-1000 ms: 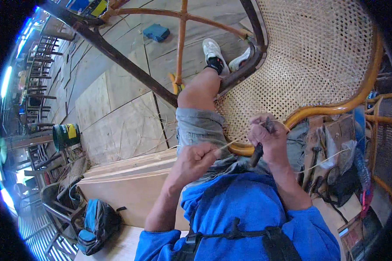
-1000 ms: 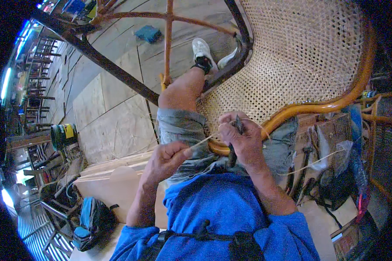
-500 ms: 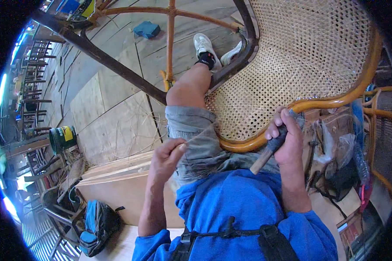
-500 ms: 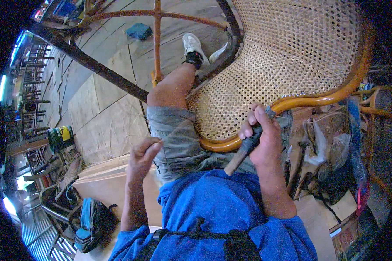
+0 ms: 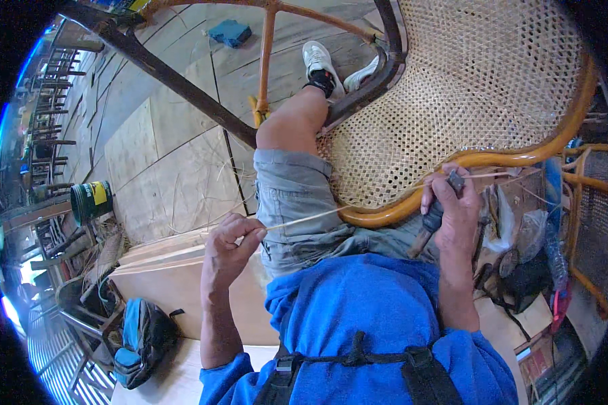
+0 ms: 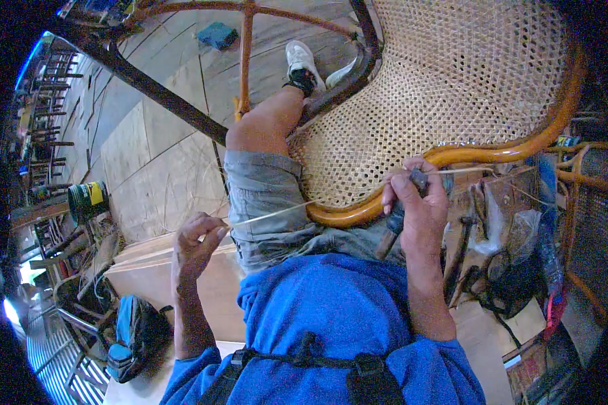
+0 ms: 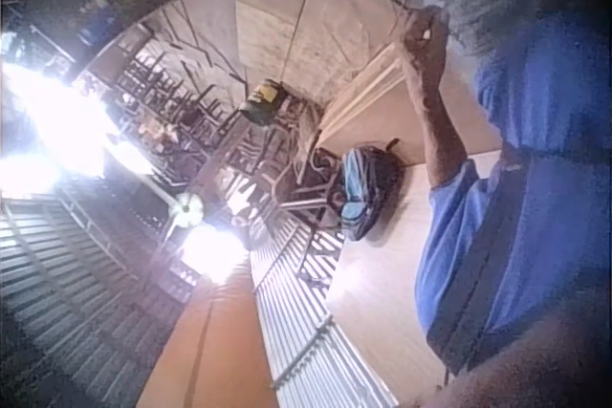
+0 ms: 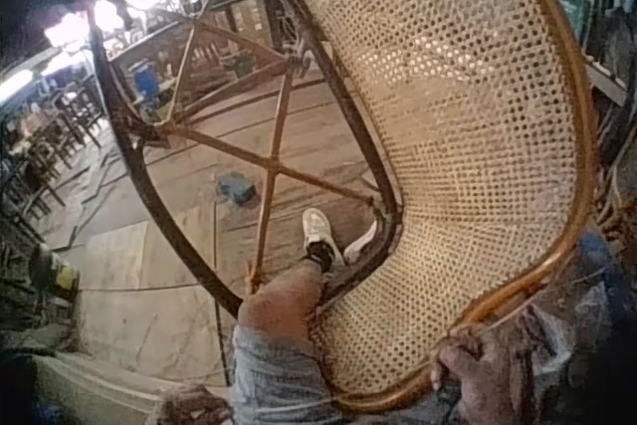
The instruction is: The person weaves a thin cane strip into the seat of a rattan chair. They thread the cane through the existing weave and use a hammer to tap the strip flush against the frame to secure it.
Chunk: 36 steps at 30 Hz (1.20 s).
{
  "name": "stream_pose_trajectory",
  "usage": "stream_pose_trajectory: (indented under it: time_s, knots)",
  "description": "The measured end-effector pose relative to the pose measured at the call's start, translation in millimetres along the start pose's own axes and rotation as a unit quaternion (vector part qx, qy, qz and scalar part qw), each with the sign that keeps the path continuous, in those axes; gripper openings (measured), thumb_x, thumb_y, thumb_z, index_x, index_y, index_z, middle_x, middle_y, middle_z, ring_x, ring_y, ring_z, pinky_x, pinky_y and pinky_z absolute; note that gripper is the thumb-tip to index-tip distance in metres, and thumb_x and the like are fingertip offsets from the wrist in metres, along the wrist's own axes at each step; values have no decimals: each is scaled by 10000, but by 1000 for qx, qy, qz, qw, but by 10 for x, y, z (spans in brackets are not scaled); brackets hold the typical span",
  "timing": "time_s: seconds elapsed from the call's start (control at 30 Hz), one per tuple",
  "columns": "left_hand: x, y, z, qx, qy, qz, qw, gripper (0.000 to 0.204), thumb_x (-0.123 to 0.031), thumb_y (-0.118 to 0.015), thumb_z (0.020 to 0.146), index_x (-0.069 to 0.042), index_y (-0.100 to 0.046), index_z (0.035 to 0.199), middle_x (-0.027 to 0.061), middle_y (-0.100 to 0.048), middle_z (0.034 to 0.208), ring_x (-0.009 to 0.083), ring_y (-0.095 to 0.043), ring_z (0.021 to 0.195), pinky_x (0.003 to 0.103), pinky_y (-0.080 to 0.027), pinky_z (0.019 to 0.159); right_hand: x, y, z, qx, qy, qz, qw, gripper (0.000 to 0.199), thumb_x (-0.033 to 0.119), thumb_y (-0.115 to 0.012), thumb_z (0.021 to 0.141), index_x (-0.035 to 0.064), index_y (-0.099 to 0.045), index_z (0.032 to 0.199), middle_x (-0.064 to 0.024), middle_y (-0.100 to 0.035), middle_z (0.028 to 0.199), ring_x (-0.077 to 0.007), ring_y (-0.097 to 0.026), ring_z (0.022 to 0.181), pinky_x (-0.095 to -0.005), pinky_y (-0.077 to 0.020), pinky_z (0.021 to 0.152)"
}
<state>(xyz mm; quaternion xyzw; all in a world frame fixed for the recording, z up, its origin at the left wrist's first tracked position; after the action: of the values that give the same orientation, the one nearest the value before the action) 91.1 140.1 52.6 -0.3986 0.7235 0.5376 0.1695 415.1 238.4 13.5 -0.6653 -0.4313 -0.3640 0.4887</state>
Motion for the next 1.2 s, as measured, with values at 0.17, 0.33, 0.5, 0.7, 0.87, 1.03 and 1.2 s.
stream_pose_trajectory:
  time_s: [0.17,0.33,0.5,0.7,0.87,1.03,1.2]
  knots:
    - [-177,-49,91,-93,-112,35,989,213,-106,-625,776,-23,-602,971,129,-568,1038,242,-522,1014,341,-418,850,-72,-134,-23,40,-41,-51,997,106,94,-585,829,36,-529,897,-60,-598,733,-94,-526,551,-222,-444,483]
    - [-973,-715,159,133,-175,-109,969,256,-195,-548,859,-6,-573,1029,117,-598,968,217,-558,955,321,-435,827,-151,-506,-163,110,-63,-167,978,157,125,-606,820,39,-524,922,-57,-604,747,-101,-533,564,-221,-446,506]
    - [-718,-926,341,91,-49,-158,982,184,-181,-538,868,-7,-590,896,19,-554,740,114,-509,703,263,-422,642,-117,-359,-83,76,-55,-25,995,164,166,-601,831,36,-534,904,-60,-577,738,-112,-514,565,-240,-444,498]
    - [-501,-752,217,90,-1,-283,955,137,-155,-583,823,-19,-595,809,-13,-529,733,77,-468,670,217,-383,609,-133,104,60,-32,-86,96,991,214,246,-592,841,44,-540,886,-56,-547,713,-128,-514,586,-259,-442,465]
    - [-59,-352,84,0,40,-230,972,39,-31,-620,791,-5,-596,805,-7,-540,726,69,-480,663,197,-393,610,30,663,248,-152,-36,76,985,182,205,-604,829,54,-542,910,-79,-592,763,-142,-522,572,-267,-440,447]
    - [856,353,9,-140,75,-61,985,80,-94,-569,846,-16,-589,852,-30,-516,745,65,-465,725,209,-396,669,230,929,328,-204,23,38,978,175,173,-599,827,41,-540,925,-73,-590,760,-145,-523,571,-265,-434,451]
    - [822,446,70,-210,-32,188,959,205,-9,-580,802,11,-555,1004,93,-551,1019,179,-513,972,260,-420,822,151,769,241,-141,18,19,990,181,146,-590,830,28,-546,961,-62,-576,735,-139,-529,570,-255,-425,459]
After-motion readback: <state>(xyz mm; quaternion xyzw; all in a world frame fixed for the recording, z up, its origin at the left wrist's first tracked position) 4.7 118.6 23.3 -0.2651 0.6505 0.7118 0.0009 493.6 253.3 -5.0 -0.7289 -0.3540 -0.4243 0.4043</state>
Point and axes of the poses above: each hand's wrist, its own z-axis towards the middle knuckle, its own y-axis out of the back of the hand, x = y × z, the point moved 6 cm from there along z, towards the middle knuckle
